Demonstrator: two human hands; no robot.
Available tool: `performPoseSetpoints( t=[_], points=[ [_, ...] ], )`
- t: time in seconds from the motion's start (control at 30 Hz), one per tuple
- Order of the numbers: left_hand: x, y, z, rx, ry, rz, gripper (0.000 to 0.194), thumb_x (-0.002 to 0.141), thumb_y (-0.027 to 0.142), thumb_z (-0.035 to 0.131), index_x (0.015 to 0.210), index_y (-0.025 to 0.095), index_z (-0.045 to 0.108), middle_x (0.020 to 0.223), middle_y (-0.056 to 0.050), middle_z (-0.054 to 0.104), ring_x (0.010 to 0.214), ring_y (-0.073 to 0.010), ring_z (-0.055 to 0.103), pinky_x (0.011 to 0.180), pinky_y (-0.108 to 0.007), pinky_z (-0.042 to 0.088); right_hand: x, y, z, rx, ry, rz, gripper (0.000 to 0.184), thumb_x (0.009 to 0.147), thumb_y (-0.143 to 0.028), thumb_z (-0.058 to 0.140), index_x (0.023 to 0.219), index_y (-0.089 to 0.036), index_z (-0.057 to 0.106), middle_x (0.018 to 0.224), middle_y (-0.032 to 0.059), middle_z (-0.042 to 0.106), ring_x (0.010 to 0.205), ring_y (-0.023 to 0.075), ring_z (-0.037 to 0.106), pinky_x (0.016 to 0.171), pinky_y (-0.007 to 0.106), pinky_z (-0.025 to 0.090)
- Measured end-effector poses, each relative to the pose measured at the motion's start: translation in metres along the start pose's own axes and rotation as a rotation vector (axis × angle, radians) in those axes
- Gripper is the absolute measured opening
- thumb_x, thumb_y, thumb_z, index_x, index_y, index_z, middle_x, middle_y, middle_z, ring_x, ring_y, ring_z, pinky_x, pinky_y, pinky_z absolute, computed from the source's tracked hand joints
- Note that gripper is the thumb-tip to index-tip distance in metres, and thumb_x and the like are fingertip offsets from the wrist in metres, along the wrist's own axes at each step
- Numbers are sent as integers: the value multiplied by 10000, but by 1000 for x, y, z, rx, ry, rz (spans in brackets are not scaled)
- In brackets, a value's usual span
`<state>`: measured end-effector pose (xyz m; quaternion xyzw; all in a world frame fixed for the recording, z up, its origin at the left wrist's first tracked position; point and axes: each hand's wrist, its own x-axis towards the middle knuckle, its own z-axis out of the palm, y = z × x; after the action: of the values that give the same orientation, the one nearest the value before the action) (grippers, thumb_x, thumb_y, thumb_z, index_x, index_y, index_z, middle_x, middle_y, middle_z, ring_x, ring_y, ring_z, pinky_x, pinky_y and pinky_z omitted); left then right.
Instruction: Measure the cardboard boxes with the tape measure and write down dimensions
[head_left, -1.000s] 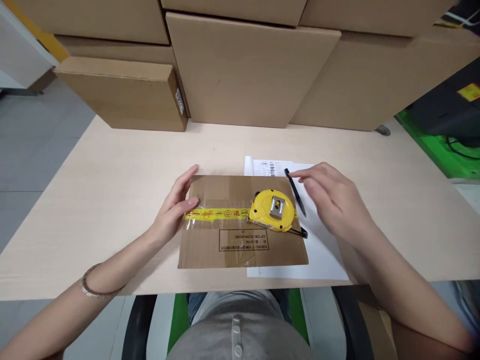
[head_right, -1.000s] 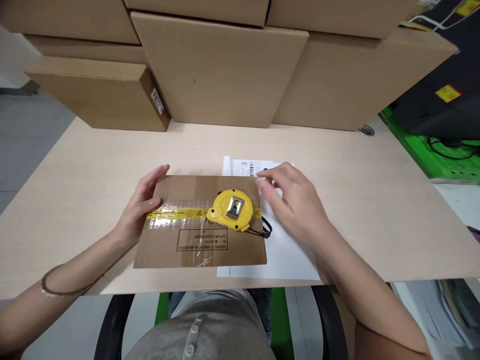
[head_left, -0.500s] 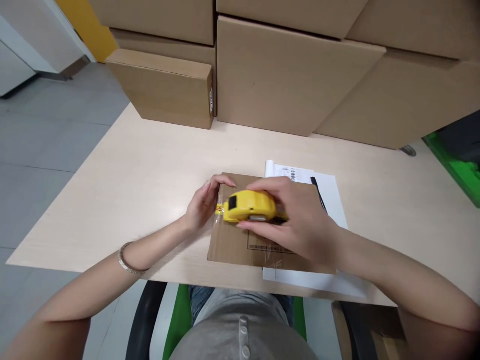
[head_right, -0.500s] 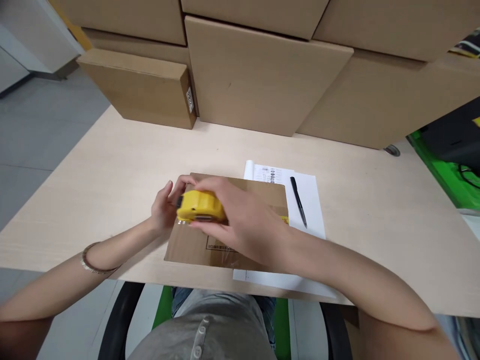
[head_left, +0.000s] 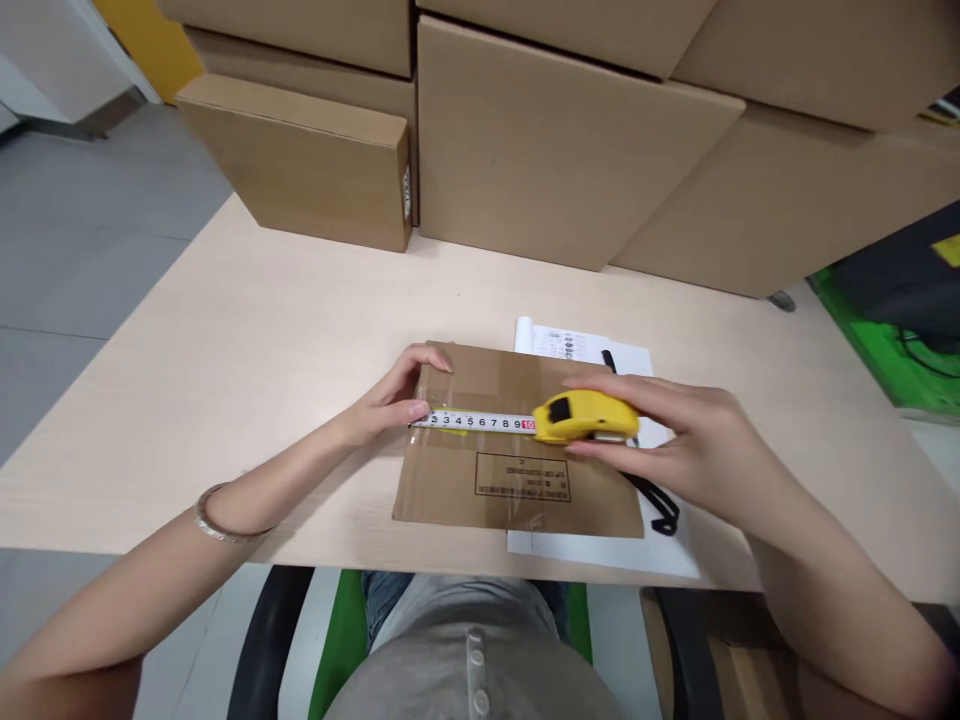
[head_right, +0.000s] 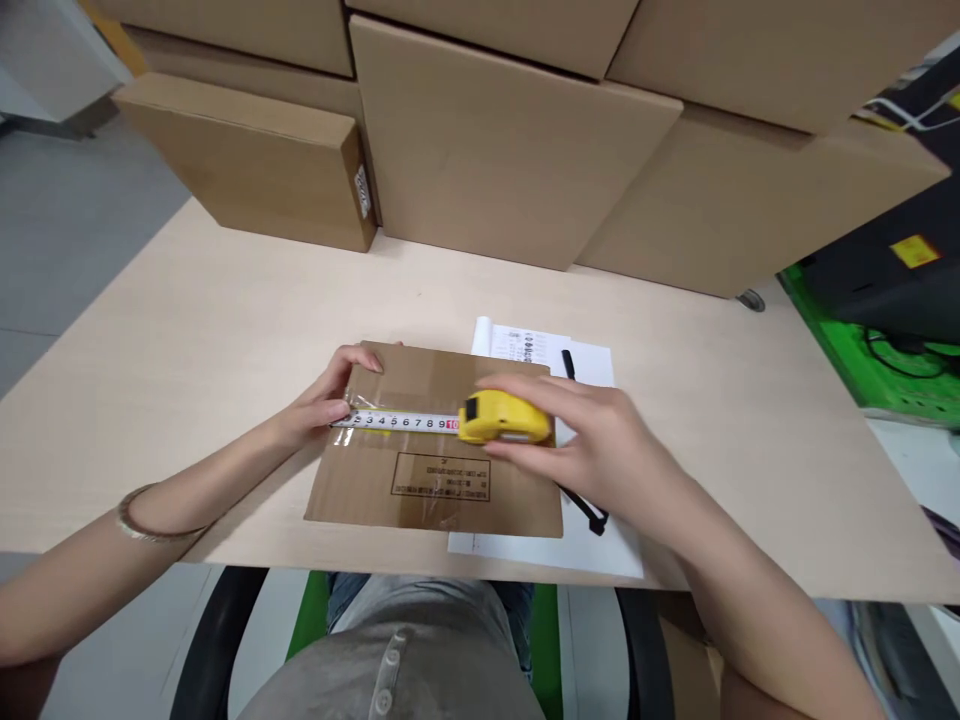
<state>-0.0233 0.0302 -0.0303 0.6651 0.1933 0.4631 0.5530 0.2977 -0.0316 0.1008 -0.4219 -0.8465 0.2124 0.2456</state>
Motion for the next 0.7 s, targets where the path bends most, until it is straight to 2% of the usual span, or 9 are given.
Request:
performPoseSetpoints(
  t=[0.13,0.27,0.37,0.47,0.6,0.7],
  points=[
    [7,0,-13,107,-110,84,466,854,532,750,1247,309,636,1093,-72,590,1010,-268,550,820,-373,455,-50,32,-34,-32,51,206,500,861,-321,839,1333,-418,706,1261,-43,784,1033,254,784,864,376,664],
    [10,5,-19,190,-122,124,484,854,547,751,1248,289,643,1047,-71,610,947,-254,560,763,-351,458,-75,48,-40,3,81,297,457,852,-350,841,1292,-403,729,1267,-26,777,1037,260,774,869,388,662],
    [10,6,-20,219,-121,113,502,853,573,747,1248,279,648,1045,-69,619,932,-247,564,743,-335,459,-76,48,-32,20,101,317,417,855,-350,841,1256,-403,738,1229,-25,789,996,230,776,838,353,656],
    [9,6,-20,212,-101,123,496,853,556,755,1241,262,661,1047,-75,630,926,-245,563,776,-343,458,-75,46,-28,18,121,353,413,839,-399,853,1236,-364,742,1204,8,798,973,245,777,804,364,650],
    [8,5,-21,204,-107,115,499,848,536,770,1251,261,662,1059,-80,634,941,-255,562,816,-367,453,-72,41,-39,-84,52,392,470,855,-500,813,1289,-351,712,1172,37,806,894,259,775,745,375,616],
    [9,5,-22,200,-141,119,490,879,520,737,1290,271,642,1081,-77,617,979,-256,558,827,-364,451,-55,27,-50,-101,-6,300,322,856,-538,800,1096,-328,752,993,15,812,737,218,733,662,339,565]
  ],
)
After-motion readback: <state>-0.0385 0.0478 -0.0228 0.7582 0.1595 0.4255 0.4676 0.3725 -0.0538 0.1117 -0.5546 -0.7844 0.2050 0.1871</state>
